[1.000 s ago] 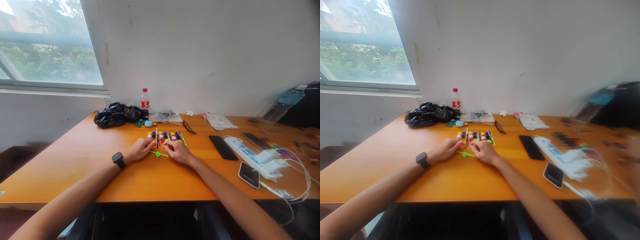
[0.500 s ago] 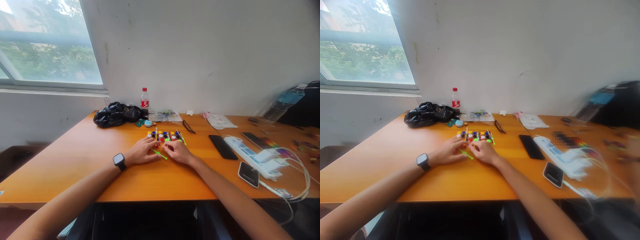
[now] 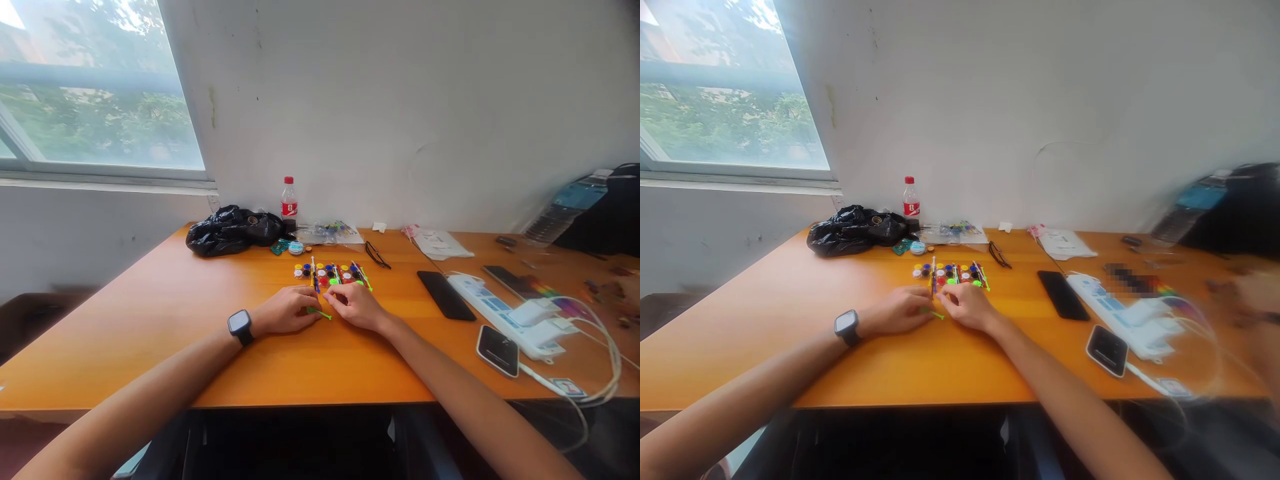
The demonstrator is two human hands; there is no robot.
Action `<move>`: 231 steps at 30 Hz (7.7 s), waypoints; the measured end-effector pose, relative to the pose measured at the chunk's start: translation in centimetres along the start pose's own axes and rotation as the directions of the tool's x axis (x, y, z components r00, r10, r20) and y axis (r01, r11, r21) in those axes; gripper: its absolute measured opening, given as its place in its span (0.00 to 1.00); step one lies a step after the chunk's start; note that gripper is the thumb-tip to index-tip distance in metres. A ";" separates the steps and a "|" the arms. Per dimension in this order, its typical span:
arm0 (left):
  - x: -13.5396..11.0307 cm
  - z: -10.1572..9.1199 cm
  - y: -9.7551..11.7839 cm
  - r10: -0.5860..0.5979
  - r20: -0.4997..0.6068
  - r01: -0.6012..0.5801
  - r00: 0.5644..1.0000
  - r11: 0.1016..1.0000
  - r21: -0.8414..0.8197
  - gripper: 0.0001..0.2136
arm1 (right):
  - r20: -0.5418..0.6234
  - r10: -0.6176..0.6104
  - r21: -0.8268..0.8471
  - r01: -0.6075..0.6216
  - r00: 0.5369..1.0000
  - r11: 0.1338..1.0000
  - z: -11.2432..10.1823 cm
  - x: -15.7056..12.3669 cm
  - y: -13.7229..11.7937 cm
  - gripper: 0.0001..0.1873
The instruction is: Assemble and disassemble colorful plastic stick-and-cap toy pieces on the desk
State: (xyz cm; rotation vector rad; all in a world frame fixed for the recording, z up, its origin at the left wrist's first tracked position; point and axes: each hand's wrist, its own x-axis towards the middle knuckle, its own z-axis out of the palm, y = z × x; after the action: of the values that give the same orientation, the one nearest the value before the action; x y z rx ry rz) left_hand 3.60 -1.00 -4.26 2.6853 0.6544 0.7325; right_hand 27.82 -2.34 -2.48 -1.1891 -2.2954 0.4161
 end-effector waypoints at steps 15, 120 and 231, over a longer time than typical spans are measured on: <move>-0.1 -0.5 -0.6 -0.170 0.006 0.169 0.985 0.983 0.064 0.14 | 0.013 0.016 -0.021 -0.015 1.000 1.000 -0.1 -0.1 0.1 0.18; -0.3 -1.7 -3.2 -0.099 -0.097 0.108 0.990 0.990 0.090 0.10 | 0.092 -0.117 -0.072 0.123 0.989 0.990 0.9 -0.5 0.4 0.21; -0.1 -3.1 -0.4 -0.271 0.053 0.269 0.961 0.962 0.047 0.08 | 0.083 -0.238 0.032 0.236 0.968 0.971 0.8 -0.1 0.2 0.07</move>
State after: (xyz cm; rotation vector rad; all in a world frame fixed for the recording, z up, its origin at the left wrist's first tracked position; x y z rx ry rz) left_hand 1.66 -0.25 -1.86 2.5674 1.0045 0.5712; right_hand 27.56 -2.30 -3.27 -0.8869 -2.4640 0.4084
